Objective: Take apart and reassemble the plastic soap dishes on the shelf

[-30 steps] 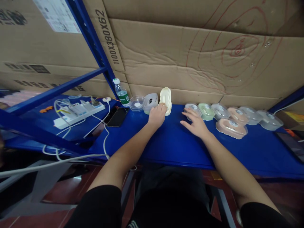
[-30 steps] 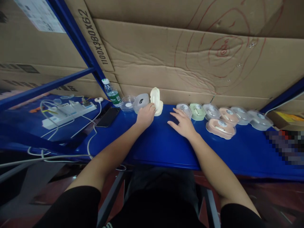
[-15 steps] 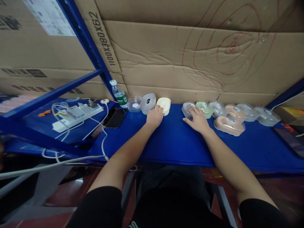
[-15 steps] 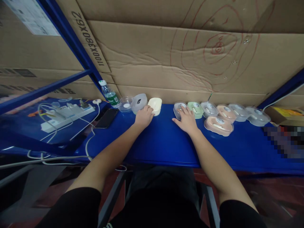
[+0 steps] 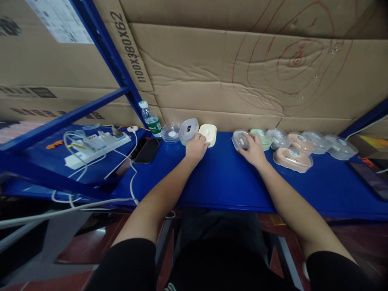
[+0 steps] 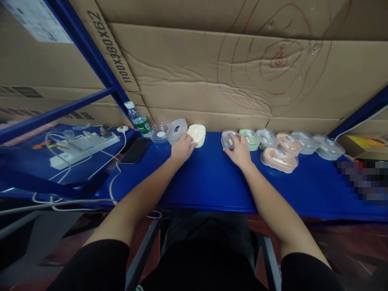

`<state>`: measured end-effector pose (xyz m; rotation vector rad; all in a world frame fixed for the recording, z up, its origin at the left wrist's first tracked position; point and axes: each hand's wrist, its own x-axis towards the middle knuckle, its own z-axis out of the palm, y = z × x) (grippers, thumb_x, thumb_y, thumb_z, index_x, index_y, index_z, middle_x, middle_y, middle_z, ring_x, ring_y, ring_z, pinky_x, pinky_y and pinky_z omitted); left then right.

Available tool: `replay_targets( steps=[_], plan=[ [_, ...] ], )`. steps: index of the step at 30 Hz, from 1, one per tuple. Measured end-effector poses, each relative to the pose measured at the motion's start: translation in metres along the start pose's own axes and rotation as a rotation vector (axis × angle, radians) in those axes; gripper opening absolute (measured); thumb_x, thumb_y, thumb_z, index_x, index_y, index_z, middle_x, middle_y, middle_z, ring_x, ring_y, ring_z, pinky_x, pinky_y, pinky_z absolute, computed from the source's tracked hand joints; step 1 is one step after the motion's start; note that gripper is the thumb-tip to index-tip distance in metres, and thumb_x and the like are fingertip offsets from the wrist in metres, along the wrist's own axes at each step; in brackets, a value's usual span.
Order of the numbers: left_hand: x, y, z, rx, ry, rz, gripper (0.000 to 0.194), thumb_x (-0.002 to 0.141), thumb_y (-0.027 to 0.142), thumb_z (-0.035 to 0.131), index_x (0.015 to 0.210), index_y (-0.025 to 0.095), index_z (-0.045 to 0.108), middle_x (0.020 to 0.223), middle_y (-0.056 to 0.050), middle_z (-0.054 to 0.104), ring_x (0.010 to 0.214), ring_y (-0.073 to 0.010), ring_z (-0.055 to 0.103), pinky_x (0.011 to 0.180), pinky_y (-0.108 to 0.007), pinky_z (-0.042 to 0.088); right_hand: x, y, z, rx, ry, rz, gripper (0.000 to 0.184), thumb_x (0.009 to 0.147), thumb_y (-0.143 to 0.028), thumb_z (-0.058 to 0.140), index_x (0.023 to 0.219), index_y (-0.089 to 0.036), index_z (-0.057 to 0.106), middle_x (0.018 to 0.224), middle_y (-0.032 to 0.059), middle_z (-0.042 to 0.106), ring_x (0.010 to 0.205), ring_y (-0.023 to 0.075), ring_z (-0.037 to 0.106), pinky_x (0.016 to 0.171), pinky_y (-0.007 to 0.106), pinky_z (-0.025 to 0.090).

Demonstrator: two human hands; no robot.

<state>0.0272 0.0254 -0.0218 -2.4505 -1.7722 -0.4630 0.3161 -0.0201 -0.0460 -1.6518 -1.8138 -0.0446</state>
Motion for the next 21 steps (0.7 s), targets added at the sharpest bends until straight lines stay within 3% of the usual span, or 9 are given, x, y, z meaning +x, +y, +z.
replay_targets(
  steps=[4,8,11,14,21],
  plan=[
    [0.001,-0.001,0.002,-0.008,0.028,0.009,0.037,0.104,0.044,0.053,0.126,0.018,0.065,0.135,-0.014,0.062,0.110,-0.0292,0.068,0.089,-0.039,0.055,-0.001,0.002,0.004,-0.008,-0.010,-0.041,0.076,0.080,-0.055,0.078,0.146,-0.021,0.061,0.159,0.0183,0.044,0.151,0.0454,0.036,0.121,0.066,0.032],
    [0.002,-0.002,0.005,-0.054,0.070,0.032,0.035,0.101,0.042,0.060,0.126,0.019,0.066,0.135,-0.014,0.062,0.111,-0.0300,0.068,0.090,-0.039,0.055,0.000,-0.001,0.006,0.033,0.008,-0.060,0.060,0.081,-0.056,0.077,0.132,-0.025,0.070,0.146,0.0165,0.056,0.141,0.0418,0.049,0.118,0.066,0.037],
    [-0.001,-0.002,0.005,-0.116,0.099,0.061,0.039,0.098,0.043,0.064,0.130,0.020,0.064,0.140,-0.014,0.061,0.114,-0.0300,0.068,0.092,-0.039,0.056,-0.001,-0.005,0.004,0.044,0.034,-0.048,0.073,0.079,-0.060,0.078,0.140,-0.023,0.064,0.151,0.0189,0.051,0.142,0.0422,0.048,0.117,0.065,0.038],
    [-0.007,0.001,0.000,-0.187,0.130,0.141,0.040,0.098,0.043,0.065,0.131,0.020,0.065,0.145,-0.013,0.059,0.120,-0.0287,0.067,0.096,-0.038,0.057,-0.003,-0.008,0.001,0.025,-0.035,-0.035,0.083,0.076,-0.060,0.080,0.147,-0.022,0.060,0.157,0.0196,0.045,0.147,0.0440,0.042,0.118,0.064,0.037],
    [-0.020,0.008,-0.013,-0.331,0.146,0.331,0.057,0.091,0.048,0.075,0.139,0.021,0.059,0.150,-0.012,0.056,0.129,-0.0277,0.063,0.101,-0.038,0.058,-0.005,-0.028,-0.017,0.280,-0.096,-0.131,0.062,0.080,-0.055,0.079,0.134,-0.024,0.071,0.141,0.0142,0.062,0.129,0.0334,0.063,0.116,0.055,0.045]
  ],
)
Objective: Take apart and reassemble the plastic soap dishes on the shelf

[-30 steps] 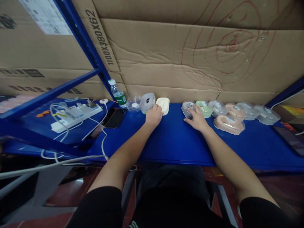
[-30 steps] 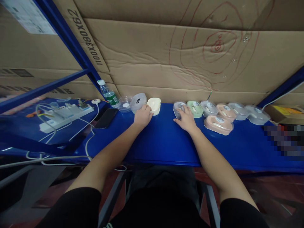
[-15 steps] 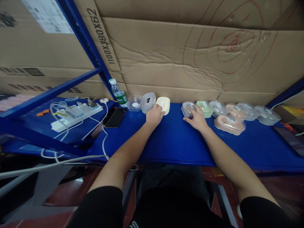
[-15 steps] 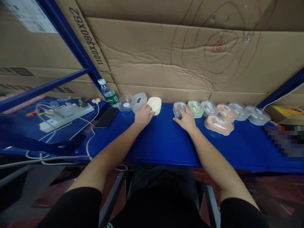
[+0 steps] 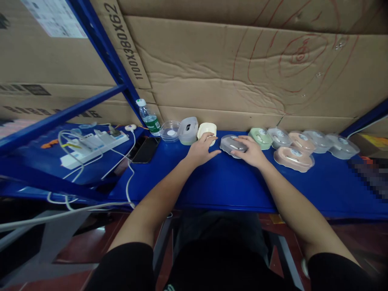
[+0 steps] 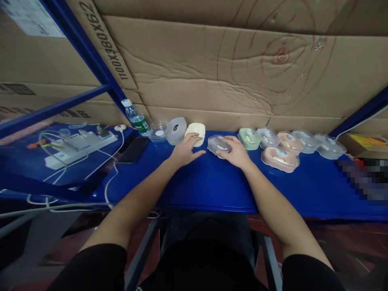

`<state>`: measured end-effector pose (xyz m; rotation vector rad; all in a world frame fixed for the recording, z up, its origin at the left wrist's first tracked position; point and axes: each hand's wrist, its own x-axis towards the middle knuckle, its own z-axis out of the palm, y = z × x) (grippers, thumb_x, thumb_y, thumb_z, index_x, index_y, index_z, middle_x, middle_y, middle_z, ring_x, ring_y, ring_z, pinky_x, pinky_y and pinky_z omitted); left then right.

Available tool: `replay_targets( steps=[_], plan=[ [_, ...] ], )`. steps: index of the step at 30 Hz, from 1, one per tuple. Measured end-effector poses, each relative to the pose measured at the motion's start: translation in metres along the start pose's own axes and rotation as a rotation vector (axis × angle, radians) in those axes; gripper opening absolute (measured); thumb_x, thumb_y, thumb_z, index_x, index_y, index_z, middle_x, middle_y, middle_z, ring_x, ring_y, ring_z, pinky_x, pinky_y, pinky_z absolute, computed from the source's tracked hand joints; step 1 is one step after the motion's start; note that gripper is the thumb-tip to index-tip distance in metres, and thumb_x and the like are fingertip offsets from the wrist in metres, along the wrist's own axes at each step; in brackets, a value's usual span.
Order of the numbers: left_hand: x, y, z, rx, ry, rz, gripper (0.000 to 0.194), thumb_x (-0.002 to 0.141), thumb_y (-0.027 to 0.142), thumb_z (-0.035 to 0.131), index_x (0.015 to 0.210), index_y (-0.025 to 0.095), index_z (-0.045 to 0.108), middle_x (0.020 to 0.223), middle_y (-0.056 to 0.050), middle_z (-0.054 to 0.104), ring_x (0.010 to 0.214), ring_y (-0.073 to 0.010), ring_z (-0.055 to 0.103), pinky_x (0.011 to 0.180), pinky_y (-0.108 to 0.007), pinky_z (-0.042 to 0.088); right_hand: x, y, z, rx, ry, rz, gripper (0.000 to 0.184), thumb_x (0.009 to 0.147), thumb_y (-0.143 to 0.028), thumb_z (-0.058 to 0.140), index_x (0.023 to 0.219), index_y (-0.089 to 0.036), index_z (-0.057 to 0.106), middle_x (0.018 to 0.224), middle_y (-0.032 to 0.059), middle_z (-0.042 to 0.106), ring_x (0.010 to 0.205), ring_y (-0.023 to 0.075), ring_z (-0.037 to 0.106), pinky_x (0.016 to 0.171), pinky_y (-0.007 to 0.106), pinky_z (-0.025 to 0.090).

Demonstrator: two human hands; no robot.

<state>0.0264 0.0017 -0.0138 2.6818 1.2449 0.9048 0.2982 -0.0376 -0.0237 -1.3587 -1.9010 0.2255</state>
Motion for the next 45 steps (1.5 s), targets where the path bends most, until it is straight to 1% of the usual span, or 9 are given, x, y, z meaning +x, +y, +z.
replay_targets(
  steps=[6,10,16,20,26,29,34,38,45],
  plan=[
    [0.000,-0.002,0.003,-0.066,-0.022,0.035,0.065,0.090,0.049,0.076,0.145,0.021,0.053,0.149,-0.014,0.055,0.134,-0.0288,0.060,0.102,-0.040,0.058,-0.002,-0.025,-0.004,0.166,0.007,-0.032,0.051,0.082,-0.061,0.078,0.124,-0.031,0.075,0.138,0.0102,0.066,0.129,0.0333,0.063,0.114,0.059,0.047],
    [0.000,0.000,0.000,-0.130,-0.036,0.096,0.069,0.091,0.050,0.075,0.150,0.023,0.049,0.150,-0.013,0.056,0.134,-0.0280,0.060,0.105,-0.040,0.057,-0.005,-0.031,-0.003,0.202,0.129,-0.047,0.058,0.085,-0.069,0.072,0.127,-0.028,0.072,0.134,0.0120,0.069,0.126,0.0340,0.065,0.111,0.057,0.050],
    [-0.003,0.011,-0.004,-0.149,0.102,0.198,0.052,0.101,0.043,0.058,0.147,0.020,0.054,0.134,-0.014,0.068,0.115,-0.0234,0.070,0.097,-0.037,0.060,-0.011,-0.033,-0.003,0.388,0.274,0.133,0.065,0.095,-0.081,0.042,0.121,-0.026,0.066,0.107,0.0116,0.078,0.092,0.0317,0.078,0.075,0.049,0.064],
    [-0.005,0.017,-0.009,-0.121,0.122,0.259,0.056,0.099,0.052,0.059,0.147,0.022,0.055,0.130,-0.014,0.070,0.117,-0.0241,0.070,0.098,-0.039,0.060,-0.007,-0.033,-0.001,0.559,0.308,0.250,0.055,0.095,-0.077,0.048,0.105,-0.026,0.067,0.081,0.0061,0.076,0.064,0.0257,0.075,0.050,0.038,0.057],
    [0.000,0.013,-0.013,-0.031,0.004,0.395,0.050,0.094,0.067,0.062,0.121,0.026,0.071,0.151,-0.016,0.057,0.116,-0.0254,0.069,0.095,-0.042,0.060,0.001,-0.023,0.002,0.652,0.296,0.389,0.060,0.096,-0.075,0.046,0.122,-0.025,0.065,0.082,0.0074,0.076,0.065,0.0283,0.076,0.052,0.042,0.060],
    [0.004,-0.005,-0.016,0.000,0.088,0.270,0.043,0.091,0.064,0.068,0.108,0.025,0.072,0.147,-0.015,0.060,0.126,-0.0286,0.064,0.101,-0.046,0.056,0.003,-0.017,0.002,0.622,0.302,0.337,0.064,0.096,-0.074,0.043,0.136,-0.026,0.058,0.098,0.0102,0.078,0.077,0.0292,0.078,0.064,0.046,0.063],
    [0.005,-0.060,-0.041,0.040,0.480,-0.172,0.040,0.088,0.051,0.077,0.113,0.022,0.066,0.145,-0.014,0.058,0.139,-0.0328,0.054,0.114,-0.053,0.045,0.004,-0.006,0.004,0.335,0.305,0.149,0.060,0.091,-0.064,0.063,0.137,-0.026,0.058,0.114,0.0108,0.075,0.102,0.0280,0.073,0.093,0.050,0.060],
    [0.001,-0.097,-0.055,0.004,0.697,-0.487,0.036,0.090,0.039,0.074,0.119,0.022,0.062,0.138,-0.013,0.060,0.134,-0.0307,0.055,0.114,-0.050,0.044,0.004,0.004,0.008,0.088,0.203,0.110,0.054,0.088,-0.056,0.068,0.129,-0.020,0.065,0.120,0.0160,0.073,0.107,0.0324,0.070,0.099,0.057,0.056],
    [0.002,-0.117,-0.039,-0.027,0.614,-0.860,0.039,0.085,0.041,0.077,0.118,0.025,0.064,0.129,-0.009,0.066,0.122,-0.0287,0.062,0.111,-0.049,0.043,0.002,0.009,0.012,-0.067,0.068,0.112,0.055,0.088,-0.058,0.065,0.127,-0.019,0.068,0.122,0.0165,0.071,0.112,0.0360,0.068,0.097,0.057,0.055]
  ],
)
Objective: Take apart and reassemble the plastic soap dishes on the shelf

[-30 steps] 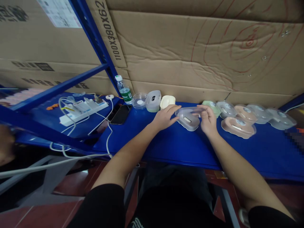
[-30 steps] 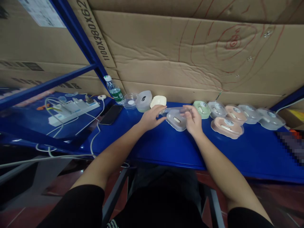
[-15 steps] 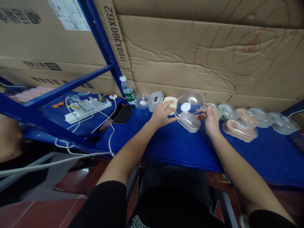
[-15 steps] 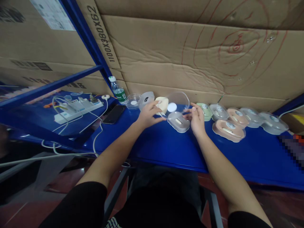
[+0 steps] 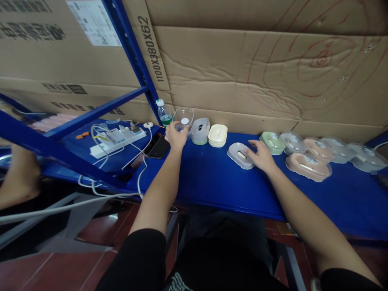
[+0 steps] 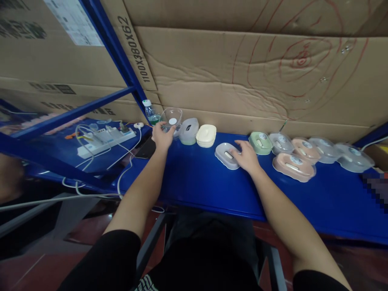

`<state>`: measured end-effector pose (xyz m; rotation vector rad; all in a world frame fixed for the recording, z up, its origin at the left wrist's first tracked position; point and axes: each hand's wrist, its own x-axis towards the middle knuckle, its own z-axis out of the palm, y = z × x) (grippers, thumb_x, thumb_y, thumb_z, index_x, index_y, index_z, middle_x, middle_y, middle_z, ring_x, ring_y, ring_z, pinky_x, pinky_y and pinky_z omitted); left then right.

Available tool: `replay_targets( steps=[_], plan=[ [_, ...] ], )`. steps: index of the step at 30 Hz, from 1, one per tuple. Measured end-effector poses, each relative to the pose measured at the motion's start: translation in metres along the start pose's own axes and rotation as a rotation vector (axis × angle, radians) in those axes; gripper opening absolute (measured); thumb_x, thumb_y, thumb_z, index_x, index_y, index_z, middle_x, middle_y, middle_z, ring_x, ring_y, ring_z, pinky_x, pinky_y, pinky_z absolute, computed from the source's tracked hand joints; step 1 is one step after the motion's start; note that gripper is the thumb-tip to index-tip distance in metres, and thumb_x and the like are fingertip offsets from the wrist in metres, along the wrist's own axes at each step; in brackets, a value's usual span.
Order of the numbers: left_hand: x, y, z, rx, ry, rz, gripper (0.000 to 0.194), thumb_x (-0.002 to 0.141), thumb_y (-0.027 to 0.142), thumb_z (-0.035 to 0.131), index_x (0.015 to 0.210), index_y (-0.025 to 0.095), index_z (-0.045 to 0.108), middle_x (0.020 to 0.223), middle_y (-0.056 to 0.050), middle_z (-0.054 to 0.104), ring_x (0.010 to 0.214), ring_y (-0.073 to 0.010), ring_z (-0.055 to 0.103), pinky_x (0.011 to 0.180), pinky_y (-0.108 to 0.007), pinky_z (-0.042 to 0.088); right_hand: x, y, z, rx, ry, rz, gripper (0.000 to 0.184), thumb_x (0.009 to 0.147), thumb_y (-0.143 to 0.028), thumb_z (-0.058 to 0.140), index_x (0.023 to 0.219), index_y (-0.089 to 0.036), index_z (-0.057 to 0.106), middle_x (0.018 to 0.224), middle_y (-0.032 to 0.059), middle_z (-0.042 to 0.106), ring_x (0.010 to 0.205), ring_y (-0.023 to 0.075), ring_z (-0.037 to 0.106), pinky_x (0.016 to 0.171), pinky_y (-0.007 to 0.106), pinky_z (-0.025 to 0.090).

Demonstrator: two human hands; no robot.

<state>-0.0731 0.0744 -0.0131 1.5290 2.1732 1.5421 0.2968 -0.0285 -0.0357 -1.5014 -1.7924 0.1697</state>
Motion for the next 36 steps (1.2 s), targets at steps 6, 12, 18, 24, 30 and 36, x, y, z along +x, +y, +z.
replay_targets(
  steps=[6,12,18,24,30,36],
  plan=[
    [-0.003,0.002,-0.001,0.011,-0.026,-0.026,0.044,0.085,0.037,0.077,0.125,0.028,0.062,0.142,-0.010,0.061,0.137,-0.0323,0.053,0.117,-0.055,0.037,-0.001,-0.001,-0.001,-0.028,-0.050,-0.002,0.055,0.089,-0.058,0.065,0.127,-0.018,0.069,0.126,0.0163,0.069,0.118,0.0363,0.066,0.102,0.055,0.053],
    [-0.004,0.002,0.000,-0.004,-0.038,-0.094,0.053,0.084,0.037,0.075,0.135,0.029,0.061,0.153,-0.010,0.051,0.146,-0.0335,0.045,0.124,-0.053,0.033,-0.002,-0.003,-0.002,-0.053,-0.087,-0.012,0.055,0.091,-0.056,0.064,0.129,-0.017,0.068,0.128,0.0173,0.068,0.122,0.0367,0.064,0.105,0.055,0.051],
    [-0.001,0.000,0.005,-0.015,-0.079,-0.142,0.052,0.088,0.044,0.070,0.137,0.026,0.064,0.165,-0.011,0.040,0.154,-0.0344,0.036,0.128,-0.056,0.027,-0.002,-0.003,-0.002,-0.069,-0.116,-0.014,0.055,0.091,-0.056,0.063,0.131,-0.017,0.068,0.130,0.0178,0.067,0.123,0.0364,0.063,0.106,0.055,0.051],
    [-0.001,-0.002,0.006,0.002,-0.075,-0.149,0.050,0.089,0.042,0.070,0.136,0.026,0.064,0.155,-0.012,0.052,0.147,-0.0337,0.046,0.125,-0.057,0.031,-0.003,-0.001,0.000,-0.081,-0.135,-0.027,0.055,0.092,-0.055,0.062,0.133,-0.018,0.067,0.132,0.0175,0.066,0.123,0.0358,0.063,0.106,0.054,0.051],
    [-0.001,-0.004,0.008,0.001,-0.053,-0.145,0.047,0.089,0.042,0.070,0.133,0.026,0.064,0.153,-0.012,0.055,0.144,-0.0348,0.049,0.123,-0.058,0.034,-0.004,-0.004,-0.003,-0.105,-0.191,-0.050,0.059,0.093,-0.063,0.061,0.133,-0.020,0.068,0.133,0.0159,0.067,0.125,0.0360,0.063,0.110,0.056,0.049],
    [-0.003,-0.001,0.007,-0.025,-0.019,-0.160,0.049,0.090,0.040,0.069,0.135,0.024,0.061,0.146,-0.013,0.061,0.141,-0.0347,0.053,0.122,-0.060,0.033,-0.008,-0.012,-0.009,-0.192,-0.346,-0.129,0.079,0.081,-0.074,0.071,0.141,-0.022,0.064,0.152,0.0171,0.055,0.140,0.0413,0.053,0.117,0.058,0.043]
  ],
)
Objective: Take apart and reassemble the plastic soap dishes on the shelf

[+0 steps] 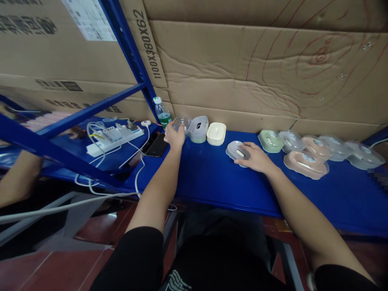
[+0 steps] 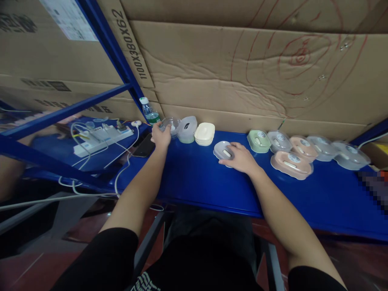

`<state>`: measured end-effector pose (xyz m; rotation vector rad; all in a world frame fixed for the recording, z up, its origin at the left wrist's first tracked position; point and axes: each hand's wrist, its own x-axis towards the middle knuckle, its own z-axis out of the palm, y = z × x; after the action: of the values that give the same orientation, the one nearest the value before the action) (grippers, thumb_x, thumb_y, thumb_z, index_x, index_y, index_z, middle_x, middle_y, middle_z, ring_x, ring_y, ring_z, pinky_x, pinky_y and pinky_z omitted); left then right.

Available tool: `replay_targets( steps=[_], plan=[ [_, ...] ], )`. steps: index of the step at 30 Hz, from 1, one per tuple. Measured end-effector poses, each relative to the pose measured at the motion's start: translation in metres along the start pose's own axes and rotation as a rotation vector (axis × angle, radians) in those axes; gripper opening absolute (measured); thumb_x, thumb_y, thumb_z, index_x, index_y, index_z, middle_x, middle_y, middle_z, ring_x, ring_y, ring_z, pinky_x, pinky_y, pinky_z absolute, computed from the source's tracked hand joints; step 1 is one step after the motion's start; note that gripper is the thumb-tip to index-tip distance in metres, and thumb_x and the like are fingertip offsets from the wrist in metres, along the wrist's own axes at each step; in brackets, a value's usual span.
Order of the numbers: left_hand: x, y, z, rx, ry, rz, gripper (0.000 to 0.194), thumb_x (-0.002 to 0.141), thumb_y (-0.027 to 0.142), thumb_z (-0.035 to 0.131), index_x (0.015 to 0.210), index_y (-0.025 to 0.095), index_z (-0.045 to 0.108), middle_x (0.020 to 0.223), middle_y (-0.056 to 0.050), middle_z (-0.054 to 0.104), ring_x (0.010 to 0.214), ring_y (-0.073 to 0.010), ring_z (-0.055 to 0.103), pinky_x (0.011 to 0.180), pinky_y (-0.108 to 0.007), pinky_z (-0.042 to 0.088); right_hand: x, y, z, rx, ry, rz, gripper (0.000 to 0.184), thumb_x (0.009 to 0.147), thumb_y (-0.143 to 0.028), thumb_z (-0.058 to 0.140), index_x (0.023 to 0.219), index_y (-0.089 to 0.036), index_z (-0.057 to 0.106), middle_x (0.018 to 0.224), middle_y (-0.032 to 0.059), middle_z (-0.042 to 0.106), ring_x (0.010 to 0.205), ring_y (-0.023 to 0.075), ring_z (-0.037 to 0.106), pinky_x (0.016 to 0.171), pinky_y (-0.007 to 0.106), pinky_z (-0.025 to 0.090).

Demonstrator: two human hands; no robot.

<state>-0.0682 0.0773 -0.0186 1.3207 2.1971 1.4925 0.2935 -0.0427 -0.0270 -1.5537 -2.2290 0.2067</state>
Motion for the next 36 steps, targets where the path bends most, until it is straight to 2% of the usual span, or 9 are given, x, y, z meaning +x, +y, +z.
replay_targets(
  steps=[2,5,8,10,13,17,20,28,36],
  plan=[
    [-0.001,0.001,0.000,-0.017,0.005,-0.008,0.049,0.089,0.039,0.070,0.135,0.023,0.060,0.146,-0.014,0.061,0.141,-0.0356,0.052,0.122,-0.061,0.032,-0.002,0.000,0.000,-0.054,-0.056,-0.017,0.087,0.075,-0.075,0.077,0.143,-0.022,0.063,0.160,0.0182,0.047,0.145,0.0453,0.047,0.117,0.061,0.042],
    [-0.002,0.001,-0.001,-0.047,0.063,0.041,0.050,0.089,0.036,0.070,0.135,0.023,0.058,0.149,-0.015,0.057,0.143,-0.0367,0.049,0.121,-0.062,0.032,-0.003,0.001,0.001,-0.065,-0.068,-0.019,0.083,0.076,-0.064,0.081,0.145,-0.022,0.061,0.163,0.0181,0.043,0.145,0.0465,0.047,0.116,0.064,0.042],
    [-0.009,0.003,-0.001,-0.091,0.152,0.256,0.051,0.089,0.034,0.068,0.137,0.022,0.055,0.150,-0.016,0.055,0.146,-0.0342,0.044,0.122,-0.057,0.031,-0.001,0.001,0.002,-0.022,-0.021,-0.024,0.075,0.079,-0.053,0.081,0.144,-0.022,0.062,0.159,0.0180,0.047,0.141,0.0438,0.051,0.116,0.063,0.044],
    [-0.019,0.009,-0.001,-0.127,0.146,0.465,0.052,0.091,0.040,0.066,0.138,0.021,0.054,0.149,-0.017,0.054,0.145,-0.0327,0.045,0.123,-0.054,0.031,0.000,-0.001,0.002,0.033,0.022,-0.052,0.072,0.079,-0.051,0.080,0.143,-0.023,0.063,0.154,0.0166,0.052,0.139,0.0416,0.054,0.116,0.061,0.044],
    [-0.046,0.023,0.000,-0.153,-0.008,0.814,0.065,0.088,0.059,0.067,0.138,0.020,0.055,0.146,-0.018,0.057,0.142,-0.0349,0.049,0.121,-0.055,0.033,0.000,-0.008,0.002,0.150,0.082,-0.134,0.069,0.079,-0.049,0.080,0.142,-0.026,0.063,0.148,0.0138,0.055,0.137,0.0386,0.056,0.116,0.060,0.046],
    [-0.090,0.044,0.002,-0.107,-0.356,1.271,0.092,0.073,0.082,0.072,0.141,0.021,0.058,0.147,-0.019,0.059,0.139,-0.0388,0.053,0.118,-0.056,0.036,-0.004,-0.023,0.003,0.251,0.115,-0.261,0.070,0.077,-0.046,0.083,0.142,-0.026,0.063,0.145,0.0133,0.057,0.135,0.0373,0.057,0.114,0.059,0.048],
    [-0.109,0.052,0.004,-0.106,-0.491,1.443,0.090,0.077,0.084,0.066,0.142,0.022,0.059,0.148,-0.019,0.059,0.138,-0.0370,0.054,0.115,-0.054,0.041,-0.008,-0.032,0.005,0.250,0.105,-0.312,0.065,0.078,-0.043,0.082,0.138,-0.026,0.065,0.139,0.0133,0.061,0.133,0.0366,0.058,0.113,0.058,0.049],
    [-0.104,0.046,0.006,-0.135,-0.544,1.471,0.096,0.076,0.085,0.066,0.147,0.021,0.055,0.149,-0.020,0.058,0.139,-0.0362,0.054,0.115,-0.054,0.042,-0.008,-0.036,0.006,0.337,0.039,-0.315,0.062,0.081,-0.048,0.082,0.137,-0.030,0.066,0.138,0.0129,0.063,0.133,0.0359,0.058,0.112,0.059,0.049],
    [-0.099,0.044,0.006,-0.131,-0.555,1.439,0.093,0.079,0.079,0.069,0.148,0.020,0.054,0.148,-0.020,0.059,0.138,-0.0362,0.055,0.115,-0.055,0.042,-0.005,-0.029,-0.002,0.525,0.103,-0.253,0.064,0.082,-0.057,0.081,0.137,-0.029,0.065,0.139,0.0124,0.062,0.131,0.0337,0.060,0.115,0.057,0.046]
  ],
)
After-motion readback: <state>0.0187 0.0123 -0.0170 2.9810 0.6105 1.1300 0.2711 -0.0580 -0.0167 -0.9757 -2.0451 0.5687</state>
